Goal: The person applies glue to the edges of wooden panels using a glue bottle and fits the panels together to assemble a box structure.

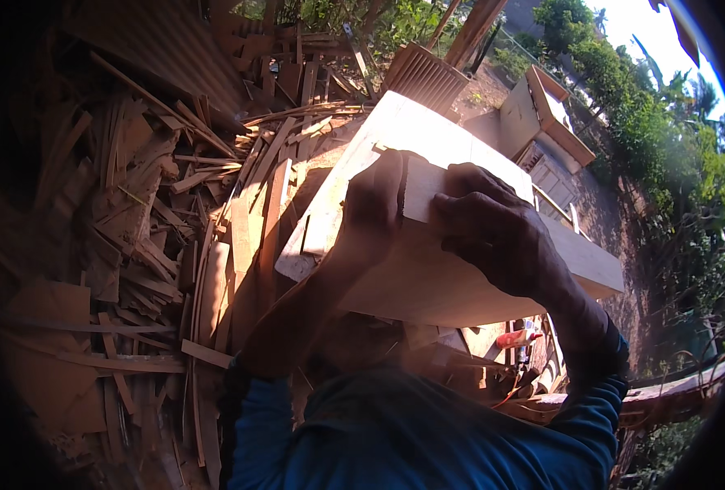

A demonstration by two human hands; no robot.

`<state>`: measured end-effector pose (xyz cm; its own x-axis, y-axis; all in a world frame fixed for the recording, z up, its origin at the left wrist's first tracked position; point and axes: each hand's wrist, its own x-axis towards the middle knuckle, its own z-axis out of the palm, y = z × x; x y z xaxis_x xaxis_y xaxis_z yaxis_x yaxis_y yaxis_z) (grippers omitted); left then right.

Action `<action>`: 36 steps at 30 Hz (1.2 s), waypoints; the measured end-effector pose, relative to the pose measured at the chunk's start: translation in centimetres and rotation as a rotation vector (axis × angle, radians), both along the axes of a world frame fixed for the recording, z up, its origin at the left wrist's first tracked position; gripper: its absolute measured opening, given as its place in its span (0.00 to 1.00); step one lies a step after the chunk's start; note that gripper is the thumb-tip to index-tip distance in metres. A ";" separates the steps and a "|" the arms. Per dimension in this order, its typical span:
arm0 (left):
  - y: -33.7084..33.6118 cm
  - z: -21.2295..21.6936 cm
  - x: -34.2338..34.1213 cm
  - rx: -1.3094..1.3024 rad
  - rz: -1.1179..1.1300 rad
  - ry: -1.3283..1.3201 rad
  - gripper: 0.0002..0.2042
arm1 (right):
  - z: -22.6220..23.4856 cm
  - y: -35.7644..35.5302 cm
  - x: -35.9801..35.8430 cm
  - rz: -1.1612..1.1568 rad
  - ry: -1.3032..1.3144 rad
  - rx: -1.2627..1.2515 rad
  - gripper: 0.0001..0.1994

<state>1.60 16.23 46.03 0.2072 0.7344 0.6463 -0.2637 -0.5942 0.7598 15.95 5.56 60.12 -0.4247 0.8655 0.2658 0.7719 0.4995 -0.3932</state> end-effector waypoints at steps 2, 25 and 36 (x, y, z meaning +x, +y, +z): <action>0.0 0.3 0.2 0.024 -0.022 -0.050 0.07 | -0.1 0.0 0.2 0.009 -0.014 -0.009 0.20; -0.9 3.2 -0.9 -0.530 -0.452 -0.290 0.15 | -0.7 0.5 0.3 0.001 0.031 0.088 0.17; -0.9 2.6 -1.2 -0.134 -0.064 0.002 0.17 | -0.3 0.8 0.0 0.006 -0.045 0.153 0.16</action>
<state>0.44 15.30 48.63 0.2580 0.7992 0.5428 -0.2961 -0.4694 0.8319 15.96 6.36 59.85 -0.4442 0.8136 0.3751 0.7839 0.5557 -0.2769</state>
